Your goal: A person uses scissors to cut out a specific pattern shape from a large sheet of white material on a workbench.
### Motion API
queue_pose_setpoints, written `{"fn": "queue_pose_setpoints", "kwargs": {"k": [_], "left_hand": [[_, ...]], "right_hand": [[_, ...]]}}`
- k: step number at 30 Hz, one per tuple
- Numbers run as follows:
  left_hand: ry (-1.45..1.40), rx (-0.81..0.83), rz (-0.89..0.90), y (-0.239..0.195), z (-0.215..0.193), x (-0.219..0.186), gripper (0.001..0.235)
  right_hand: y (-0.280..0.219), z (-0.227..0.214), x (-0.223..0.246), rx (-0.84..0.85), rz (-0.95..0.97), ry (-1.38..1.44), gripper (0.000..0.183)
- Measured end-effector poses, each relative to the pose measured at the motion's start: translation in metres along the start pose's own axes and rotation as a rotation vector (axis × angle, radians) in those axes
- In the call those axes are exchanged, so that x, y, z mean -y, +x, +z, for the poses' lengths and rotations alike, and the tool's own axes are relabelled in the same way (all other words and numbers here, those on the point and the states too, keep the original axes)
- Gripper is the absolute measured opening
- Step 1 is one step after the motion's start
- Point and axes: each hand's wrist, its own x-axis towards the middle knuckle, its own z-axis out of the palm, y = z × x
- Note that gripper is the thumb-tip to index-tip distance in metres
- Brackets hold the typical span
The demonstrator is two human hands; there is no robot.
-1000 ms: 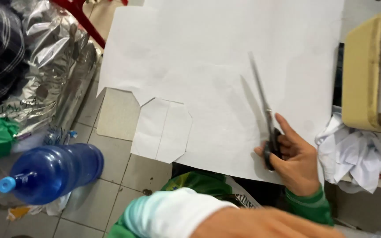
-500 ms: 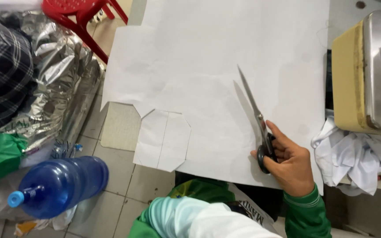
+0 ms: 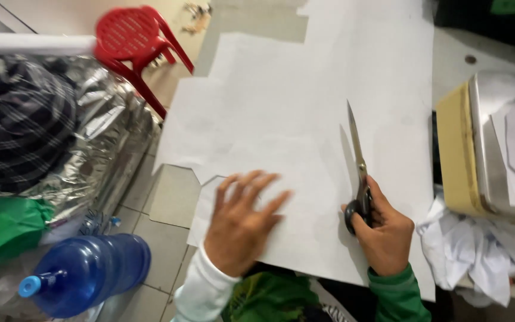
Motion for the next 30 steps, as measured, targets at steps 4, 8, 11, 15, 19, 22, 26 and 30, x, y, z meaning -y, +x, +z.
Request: {"fn": "queue_pose_setpoints", "kwargs": {"k": [4, 8, 11, 15, 19, 22, 26, 30], "left_hand": [[0.273, 0.377, -0.277, -0.069, 0.016, 0.061, 0.064], [0.808, 0.279, -0.143, -0.087, 0.041, 0.073, 0.072], [0.795, 0.202, -0.139, -0.077, 0.052, 0.079, 0.066], [0.783, 0.276, -0.175, -0.058, 0.062, 0.087, 0.065], [0.14, 0.344, -0.451, -0.034, 0.035, 0.077, 0.061], [0.291, 0.122, -0.582, -0.046, 0.023, 0.087, 0.068], [0.379, 0.179, -1.032, -0.073, 0.015, 0.095, 0.106], [0.324, 0.334, -1.182, -0.073, -0.006, 0.087, 0.1]], "right_hand": [[0.015, 0.007, 0.009, -0.007, 0.024, 0.005, 0.069], [0.015, 0.004, 0.027, 0.01, 0.213, 0.065, 0.069], [-0.009, -0.003, 0.065, -0.09, 0.331, 0.148, 0.065], [-0.008, -0.009, 0.059, 0.0, 0.331, 0.251, 0.064], [0.001, -0.008, 0.026, 0.037, 0.319, 0.391, 0.062], [0.004, -0.014, 0.021, 0.033, 0.385, 0.435, 0.059], [0.002, -0.015, 0.02, -0.002, 0.328, 0.464, 0.061], [-0.002, -0.019, 0.037, -0.031, 0.346, 0.431, 0.071]]}}
